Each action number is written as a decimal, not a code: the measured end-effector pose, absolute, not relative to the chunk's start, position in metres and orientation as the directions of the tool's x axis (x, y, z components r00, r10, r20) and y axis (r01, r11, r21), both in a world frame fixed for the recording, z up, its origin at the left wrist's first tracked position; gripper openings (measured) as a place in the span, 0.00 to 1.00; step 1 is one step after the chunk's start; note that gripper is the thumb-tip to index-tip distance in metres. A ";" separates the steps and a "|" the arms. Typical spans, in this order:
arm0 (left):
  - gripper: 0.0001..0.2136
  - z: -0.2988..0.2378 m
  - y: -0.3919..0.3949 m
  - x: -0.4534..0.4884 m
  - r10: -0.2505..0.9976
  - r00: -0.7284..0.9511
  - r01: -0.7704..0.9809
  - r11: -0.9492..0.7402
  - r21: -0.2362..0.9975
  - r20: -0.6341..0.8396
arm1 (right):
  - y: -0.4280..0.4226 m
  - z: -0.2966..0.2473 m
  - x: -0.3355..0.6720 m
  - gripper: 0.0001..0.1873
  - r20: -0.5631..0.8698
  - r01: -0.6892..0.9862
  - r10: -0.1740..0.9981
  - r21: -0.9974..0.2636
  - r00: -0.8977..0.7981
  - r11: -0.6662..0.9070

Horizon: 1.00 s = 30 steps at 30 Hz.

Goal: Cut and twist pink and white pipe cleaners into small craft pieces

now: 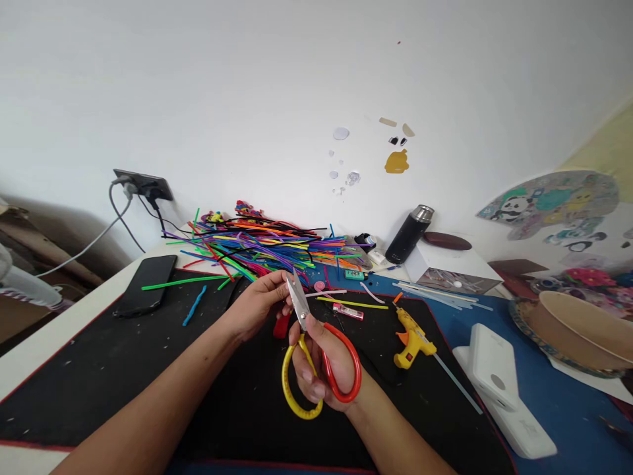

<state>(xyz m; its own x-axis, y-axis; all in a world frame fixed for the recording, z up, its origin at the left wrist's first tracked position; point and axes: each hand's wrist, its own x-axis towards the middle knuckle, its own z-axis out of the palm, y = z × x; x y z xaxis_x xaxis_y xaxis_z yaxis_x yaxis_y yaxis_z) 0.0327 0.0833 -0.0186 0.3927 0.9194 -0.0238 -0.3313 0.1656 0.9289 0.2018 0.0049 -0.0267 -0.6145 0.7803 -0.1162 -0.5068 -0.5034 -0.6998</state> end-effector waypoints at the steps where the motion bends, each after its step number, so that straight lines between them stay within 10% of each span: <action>1: 0.19 -0.019 0.083 0.033 0.920 0.392 -0.331 0.167 0.929 -0.025 | 0.005 -0.027 0.202 0.27 -0.115 -0.512 0.780 -0.694 -0.615 -0.506; 30: 0.16 -0.024 0.085 0.033 0.917 0.399 -0.335 0.158 0.929 -0.012 | 0.001 -0.025 0.198 0.23 -0.152 -0.499 0.776 -0.687 -0.613 -0.529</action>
<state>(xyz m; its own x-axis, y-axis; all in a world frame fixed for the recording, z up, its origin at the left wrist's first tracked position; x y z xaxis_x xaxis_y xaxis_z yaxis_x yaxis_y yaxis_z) 0.0326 0.0852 -0.0238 0.3985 0.9171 -0.0125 -0.3353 0.1583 0.9287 0.1976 0.0009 -0.0247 -0.6128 0.7756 -0.1515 -0.4993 -0.5286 -0.6865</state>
